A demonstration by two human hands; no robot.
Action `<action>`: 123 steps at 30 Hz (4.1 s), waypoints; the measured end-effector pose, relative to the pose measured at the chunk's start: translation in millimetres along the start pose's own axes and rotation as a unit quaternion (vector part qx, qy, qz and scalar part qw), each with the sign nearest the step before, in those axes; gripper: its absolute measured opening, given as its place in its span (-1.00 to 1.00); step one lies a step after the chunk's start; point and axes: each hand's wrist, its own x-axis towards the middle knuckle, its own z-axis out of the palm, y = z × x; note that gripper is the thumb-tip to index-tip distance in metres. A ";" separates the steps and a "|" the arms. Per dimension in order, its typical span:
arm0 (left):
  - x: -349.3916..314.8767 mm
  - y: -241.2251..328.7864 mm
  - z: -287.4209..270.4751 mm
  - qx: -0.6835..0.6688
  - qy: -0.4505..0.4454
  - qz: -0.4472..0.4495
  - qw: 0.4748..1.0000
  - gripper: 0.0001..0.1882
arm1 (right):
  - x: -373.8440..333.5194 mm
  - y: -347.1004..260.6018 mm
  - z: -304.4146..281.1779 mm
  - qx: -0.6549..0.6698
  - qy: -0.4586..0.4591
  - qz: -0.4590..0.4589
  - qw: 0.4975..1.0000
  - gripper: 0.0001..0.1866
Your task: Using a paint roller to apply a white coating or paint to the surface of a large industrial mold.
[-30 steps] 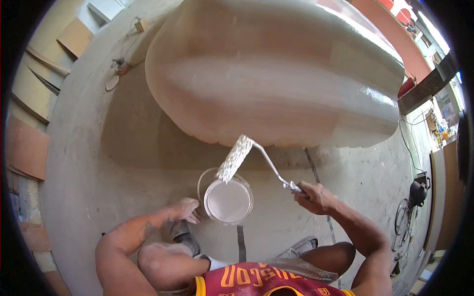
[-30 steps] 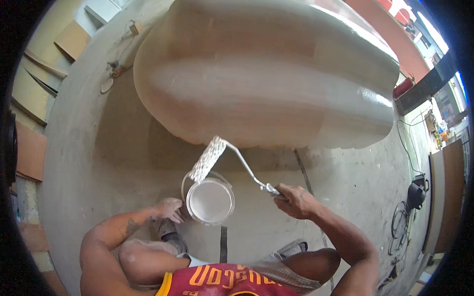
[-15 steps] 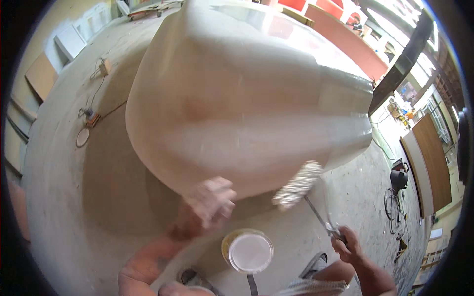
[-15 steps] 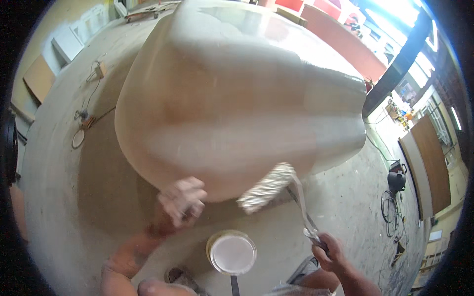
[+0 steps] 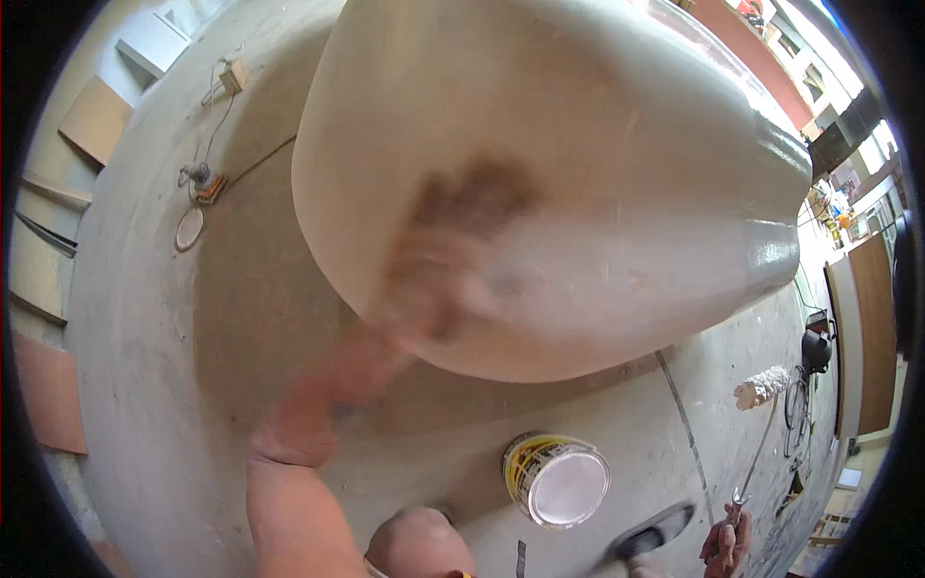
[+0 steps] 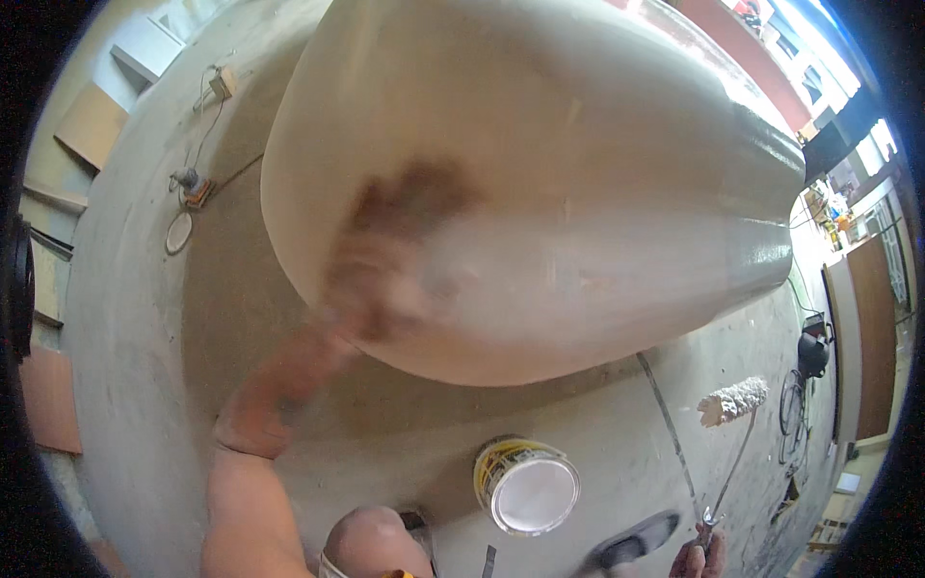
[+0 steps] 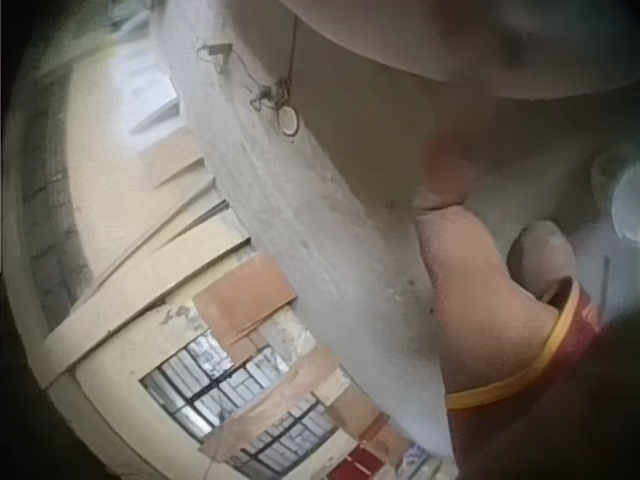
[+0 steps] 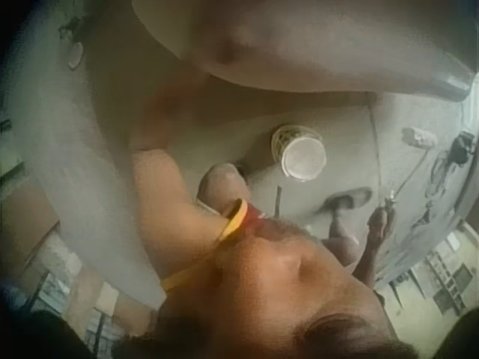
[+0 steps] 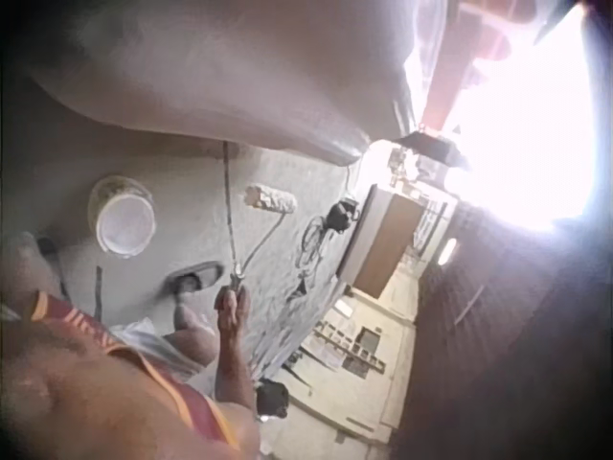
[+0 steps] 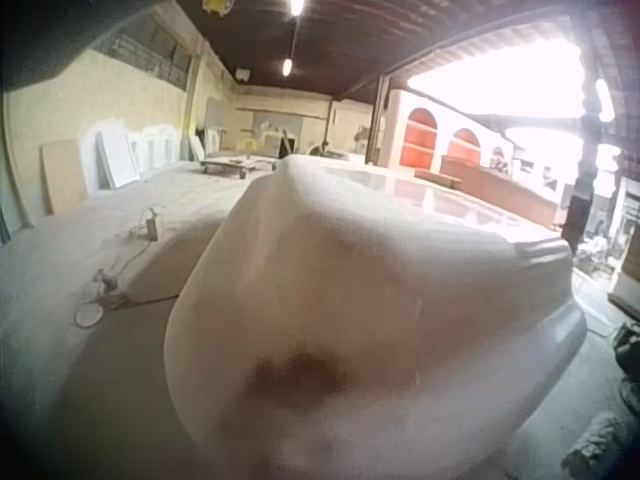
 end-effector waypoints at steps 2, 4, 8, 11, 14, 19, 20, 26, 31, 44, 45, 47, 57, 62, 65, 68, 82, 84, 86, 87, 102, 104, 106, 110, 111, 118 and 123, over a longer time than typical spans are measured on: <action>-44.0 -71.1 -16.2 -0.001 0.046 -0.097 0.994 -0.24 | -0.8 -7.1 4.9 0.006 -0.006 -0.017 1.000 -0.50; -78.4 -98.1 3.7 -0.005 0.091 -0.181 0.979 -0.25 | 10.5 0.3 6.5 -0.006 -0.030 -0.044 0.999 -0.47; -153.9 -112.8 100.5 -0.573 0.294 -0.441 0.625 -0.19 | 47.5 18.7 27.5 -0.047 -0.050 -0.081 0.994 -0.46; -134.4 2.1 123.2 -0.390 0.469 -0.389 0.690 -0.16 | 42.0 27.3 28.1 -0.054 -0.072 -0.110 0.990 -0.53; -133.1 118.4 110.1 -0.174 0.266 -0.305 0.898 -0.15 | 36.9 34.1 20.8 -0.039 -0.098 -0.127 0.986 -0.53; -114.8 175.4 93.7 -0.218 0.110 0.130 0.961 -0.59 | 25.5 58.6 -10.6 -0.034 -0.077 -0.108 0.991 -0.54; -96.1 170.6 89.1 -0.182 0.148 0.072 0.969 -0.60 | 20.4 60.4 -21.0 -0.051 -0.066 -0.096 0.992 -0.61; -8.7 86.2 51.1 0.152 0.098 -0.059 0.982 -0.28 | 14.0 36.0 -31.3 -0.291 -0.176 -0.136 0.930 -0.48; 25.0 127.5 18.4 0.141 -0.014 -0.118 0.983 -0.18 | 22.6 5.2 -25.1 -0.407 -0.269 -0.174 0.856 -0.46; 14.9 134.0 6.8 0.105 -0.033 -0.140 0.984 -0.21 | 44.0 -39.4 126.5 -0.630 -0.444 -0.172 0.614 -0.61; 14.6 134.7 5.9 0.102 -0.031 -0.142 0.984 -0.21 | 48.1 -39.0 130.3 -0.633 -0.443 -0.171 0.612 -0.61; 13.6 133.3 3.0 0.098 -0.040 -0.145 0.984 -0.21 | 55.5 -42.9 137.0 -0.647 -0.455 -0.190 0.581 -0.71; 13.1 127.3 6.1 0.086 -0.014 -0.127 0.988 -0.22 | 64.9 -55.3 143.6 -0.672 -0.451 -0.160 0.566 -0.79; 12.2 125.0 6.9 0.074 -0.039 -0.140 0.987 -0.21 | 63.6 -95.9 141.6 -0.661 -0.474 -0.169 0.557 -0.79; 15.8 116.6 19.1 0.091 -0.018 -0.129 0.987 -0.21 | 63.7 -95.7 143.9 -0.654 -0.467 -0.178 0.568 -0.80; 12.1 98.9 39.6 0.179 0.069 -0.096 0.977 -0.17 | 69.5 -58.5 154.4 -0.648 -0.470 -0.199 0.565 -0.75; 20.9 119.0 9.4 0.091 -0.027 -0.131 0.987 -0.18 | 71.1 -68.2 155.2 -0.653 -0.477 -0.168 0.564 -0.81; 22.6 110.2 19.5 0.082 -0.027 -0.129 0.988 -0.16 | 68.0 -105.3 144.3 -0.659 -0.490 -0.212 0.530 -0.76; 21.1 92.9 39.4 0.154 0.071 -0.079 0.982 -0.23 | 70.0 -104.3 142.8 -0.652 -0.479 -0.232 0.540 -0.77; 19.7 92.8 39.8 0.172 0.040 -0.087 0.980 -0.23 | 74.1 -99.2 144.9 -0.641 -0.477 -0.255 0.545 -0.78; 23.3 120.5 16.5 0.133 -0.022 -0.115 0.984 -0.26 | 60.4 -44.8 146.7 -0.605 -0.470 -0.256 0.589 -0.78; 20.9 117.4 14.1 0.146 -0.040 -0.144 0.978 -0.25 | 62.4 -58.9 152.7 -0.617 -0.486 -0.258 0.563 -0.78; 20.3 117.3 16.1 0.157 -0.029 -0.133 0.978 -0.25 | 64.1 -89.5 154.0 -0.633 -0.490 -0.289 0.525 -0.77; 24.6 126.4 8.3 0.166 -0.056 -0.143 0.974 -0.25 | 69.7 -60.9 166.3 -0.641 -0.453 -0.297 0.544 -0.74; 26.0 125.4 10.2 0.169 -0.054 -0.143 0.974 -0.25 | 71.1 -39.6 172.1 -0.648 -0.457 -0.302 0.529 -0.73; 24.0 125.2 15.1 0.173 -0.061 -0.146 0.972 -0.23 | 71.1 -96.7 162.6 -0.662 -0.489 -0.245 0.513 -0.70; 23.0 124.6 10.3 0.170 -0.063 -0.150 0.972 -0.24 | 68.9 -63.3 171.4 -0.656 -0.472 -0.279 0.519 -0.74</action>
